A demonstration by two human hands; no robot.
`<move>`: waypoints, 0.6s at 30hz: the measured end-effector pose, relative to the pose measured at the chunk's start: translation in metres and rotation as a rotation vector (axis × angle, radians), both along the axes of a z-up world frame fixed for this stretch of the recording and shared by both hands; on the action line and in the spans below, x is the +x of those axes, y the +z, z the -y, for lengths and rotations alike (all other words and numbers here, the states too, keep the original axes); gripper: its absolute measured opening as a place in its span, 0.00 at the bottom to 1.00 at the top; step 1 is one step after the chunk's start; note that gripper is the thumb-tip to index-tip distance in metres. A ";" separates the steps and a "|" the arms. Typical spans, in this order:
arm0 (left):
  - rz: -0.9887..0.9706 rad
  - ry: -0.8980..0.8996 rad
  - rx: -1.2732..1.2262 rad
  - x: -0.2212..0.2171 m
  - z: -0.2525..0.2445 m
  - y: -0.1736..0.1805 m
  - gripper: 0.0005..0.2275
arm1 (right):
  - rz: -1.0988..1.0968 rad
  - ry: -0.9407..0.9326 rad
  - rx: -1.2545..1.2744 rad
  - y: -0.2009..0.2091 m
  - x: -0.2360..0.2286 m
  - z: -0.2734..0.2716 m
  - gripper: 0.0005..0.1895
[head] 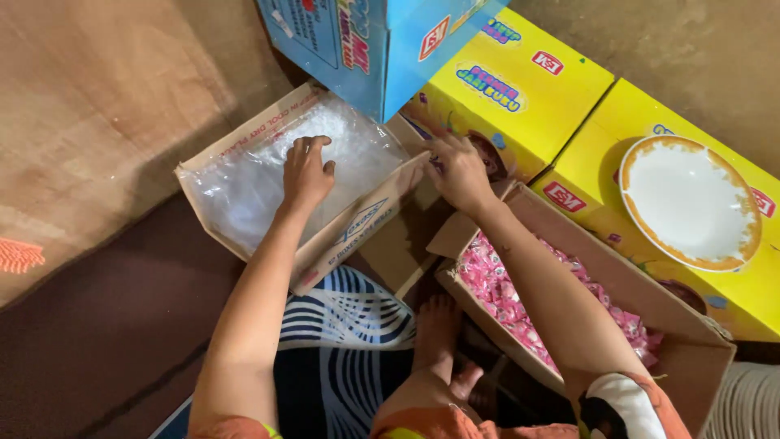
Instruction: Packaging pink-wrapped candies from a box onto plates and wrapping them with plastic film
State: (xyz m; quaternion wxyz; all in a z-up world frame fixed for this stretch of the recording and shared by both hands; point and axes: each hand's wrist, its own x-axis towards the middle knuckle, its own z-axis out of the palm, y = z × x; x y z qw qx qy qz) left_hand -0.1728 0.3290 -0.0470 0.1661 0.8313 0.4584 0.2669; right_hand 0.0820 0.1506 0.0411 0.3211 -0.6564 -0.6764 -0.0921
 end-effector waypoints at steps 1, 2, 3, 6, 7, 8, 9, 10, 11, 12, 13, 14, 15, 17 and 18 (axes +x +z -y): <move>-0.003 0.027 -0.007 -0.003 -0.008 -0.008 0.20 | 0.027 0.004 -0.042 -0.008 -0.004 -0.015 0.16; -0.007 0.054 -0.013 -0.007 -0.016 -0.016 0.20 | 0.054 0.008 -0.083 -0.016 -0.007 -0.029 0.15; -0.005 0.061 -0.015 -0.010 -0.019 -0.023 0.20 | 0.056 0.014 -0.085 -0.018 -0.011 -0.038 0.15; 0.002 0.109 -0.027 -0.017 -0.027 -0.041 0.19 | -0.067 0.138 -0.362 -0.024 -0.026 -0.059 0.13; 0.006 0.123 -0.038 -0.017 -0.028 -0.045 0.20 | 0.097 0.017 -0.590 -0.026 -0.033 -0.061 0.19; 0.008 0.134 -0.051 -0.017 -0.027 -0.050 0.20 | 0.262 -0.109 -0.815 -0.028 -0.041 -0.062 0.27; 0.005 0.138 -0.054 -0.015 -0.024 -0.046 0.20 | 0.261 -0.104 -0.818 -0.032 -0.041 -0.066 0.27; 0.017 0.123 -0.049 -0.013 -0.021 -0.043 0.20 | 0.257 -0.108 -0.845 -0.037 -0.041 -0.068 0.29; 0.029 0.108 -0.043 -0.011 -0.017 -0.039 0.20 | 0.253 -0.111 -0.872 -0.041 -0.042 -0.070 0.32; 0.029 0.109 -0.045 -0.010 -0.014 -0.038 0.20 | 0.253 -0.110 -0.874 -0.049 -0.038 -0.072 0.32; 0.045 0.094 -0.052 -0.009 -0.011 -0.036 0.20 | 0.169 -0.091 -0.751 -0.057 -0.034 -0.073 0.32; 0.068 0.075 -0.054 -0.002 -0.010 -0.031 0.20 | 0.092 -0.079 -0.621 -0.061 -0.025 -0.075 0.34; 0.075 0.072 -0.050 0.002 -0.009 -0.019 0.20 | 0.098 -0.085 -0.617 -0.058 -0.021 -0.077 0.34; 0.144 0.019 -0.088 0.006 0.001 0.000 0.21 | -0.217 -0.071 -0.348 -0.057 -0.014 -0.076 0.14; 0.148 0.013 -0.089 0.008 0.001 0.005 0.21 | -0.214 -0.077 -0.347 -0.047 -0.015 -0.064 0.14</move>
